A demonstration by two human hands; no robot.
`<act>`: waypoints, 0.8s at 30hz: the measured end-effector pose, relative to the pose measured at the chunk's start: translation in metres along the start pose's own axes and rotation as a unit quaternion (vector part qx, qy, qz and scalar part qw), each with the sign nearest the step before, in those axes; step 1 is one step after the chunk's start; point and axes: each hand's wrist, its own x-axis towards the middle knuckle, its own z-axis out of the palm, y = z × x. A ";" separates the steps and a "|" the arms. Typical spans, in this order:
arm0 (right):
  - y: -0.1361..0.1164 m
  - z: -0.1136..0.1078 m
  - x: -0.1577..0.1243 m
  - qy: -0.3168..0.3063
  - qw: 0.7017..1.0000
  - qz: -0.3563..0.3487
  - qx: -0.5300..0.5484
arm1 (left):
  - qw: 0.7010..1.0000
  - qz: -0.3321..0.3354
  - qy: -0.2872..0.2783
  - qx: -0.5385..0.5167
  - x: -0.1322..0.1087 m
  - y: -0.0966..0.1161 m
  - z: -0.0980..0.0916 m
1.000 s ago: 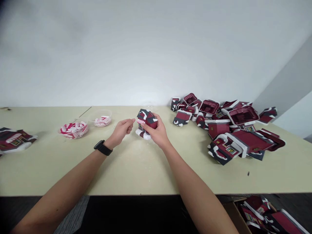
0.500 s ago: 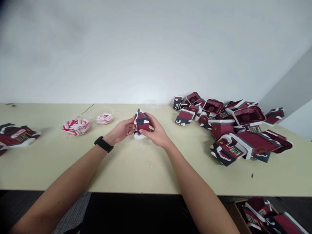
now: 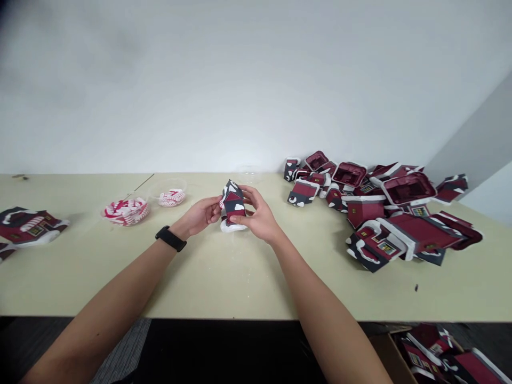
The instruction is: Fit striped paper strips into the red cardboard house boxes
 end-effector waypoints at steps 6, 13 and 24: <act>0.002 0.000 0.001 0.005 0.999 -0.001 0.036 | 1.000 0.021 -0.001 -0.007 0.000 -0.001 0.002; 0.003 -0.005 0.001 -0.005 0.998 0.024 0.057 | 0.999 0.036 -0.023 0.006 -0.001 0.001 0.000; 0.003 -0.003 0.000 0.015 1.000 0.002 0.022 | 0.998 0.031 -0.036 0.049 -0.006 0.001 0.007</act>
